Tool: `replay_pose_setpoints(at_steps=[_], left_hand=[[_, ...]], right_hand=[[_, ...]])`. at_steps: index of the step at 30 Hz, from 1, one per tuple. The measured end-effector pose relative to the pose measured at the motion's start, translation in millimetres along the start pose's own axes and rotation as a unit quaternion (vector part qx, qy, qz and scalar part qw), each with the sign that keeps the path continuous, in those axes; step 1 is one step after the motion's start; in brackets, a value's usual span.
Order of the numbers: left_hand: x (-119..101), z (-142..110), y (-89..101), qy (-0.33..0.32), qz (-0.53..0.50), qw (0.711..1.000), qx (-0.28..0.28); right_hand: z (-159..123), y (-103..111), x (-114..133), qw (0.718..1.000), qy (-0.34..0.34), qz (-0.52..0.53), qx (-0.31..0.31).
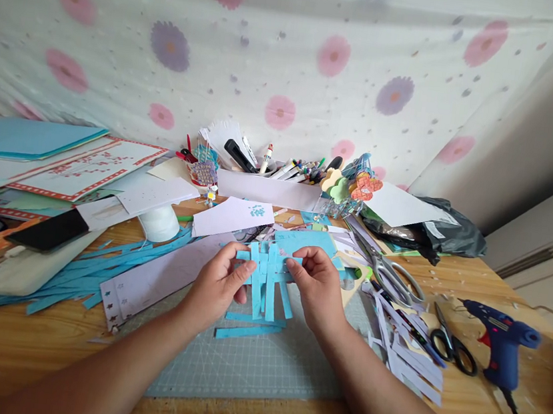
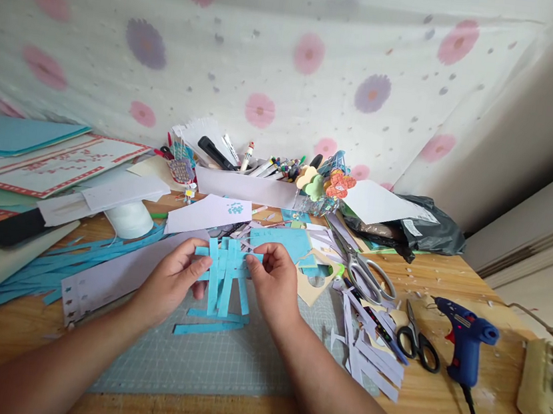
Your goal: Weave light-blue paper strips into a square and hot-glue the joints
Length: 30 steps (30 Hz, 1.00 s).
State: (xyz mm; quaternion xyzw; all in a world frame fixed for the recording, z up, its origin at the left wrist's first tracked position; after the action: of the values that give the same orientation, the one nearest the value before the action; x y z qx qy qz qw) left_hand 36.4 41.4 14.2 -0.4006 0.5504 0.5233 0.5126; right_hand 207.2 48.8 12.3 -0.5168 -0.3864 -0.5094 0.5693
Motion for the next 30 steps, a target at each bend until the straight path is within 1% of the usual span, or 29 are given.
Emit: replay_pose_setpoints(at_steps=[5, 9, 12, 17, 23, 30], left_hand=[[2, 0, 5.2, -0.016, -0.021, 0.997, -0.067], [3, 2, 8.5, -0.014, -0.031, 0.996, -0.087], [2, 3, 9.7, -0.018, -0.036, 0.995, -0.089], [1, 2, 9.2, -0.020, -0.040, 0.995, -0.089], [-3, 1, 8.8, -0.022, -0.009, 0.996, -0.083], [0, 3, 5.4, -0.001, -0.051, 0.996, -0.070]], right_hand=[[-4, -6, -5, 1.000, -0.005, -0.007, 0.008], [-8, -10, -7, 0.999, 0.001, -0.034, 0.027], [-9, -11, -7, 0.997, -0.002, -0.071, 0.039], [-11, -10, -2, 0.992, 0.023, -0.123, 0.024], [-10, -11, -3, 0.991, 0.026, -0.128, 0.024], [-11, -12, -2, 0.993, 0.035, -0.114, 0.023]])
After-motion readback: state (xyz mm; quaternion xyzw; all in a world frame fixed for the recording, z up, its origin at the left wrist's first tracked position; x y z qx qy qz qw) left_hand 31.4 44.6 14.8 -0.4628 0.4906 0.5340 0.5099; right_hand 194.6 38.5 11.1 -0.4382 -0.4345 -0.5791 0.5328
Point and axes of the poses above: each hand's wrist, its own z-axis towards the middle knuckle, its own y-axis out of the back of the hand, x = y × z, the point moved 6 cm from there along z, towards the middle knuckle
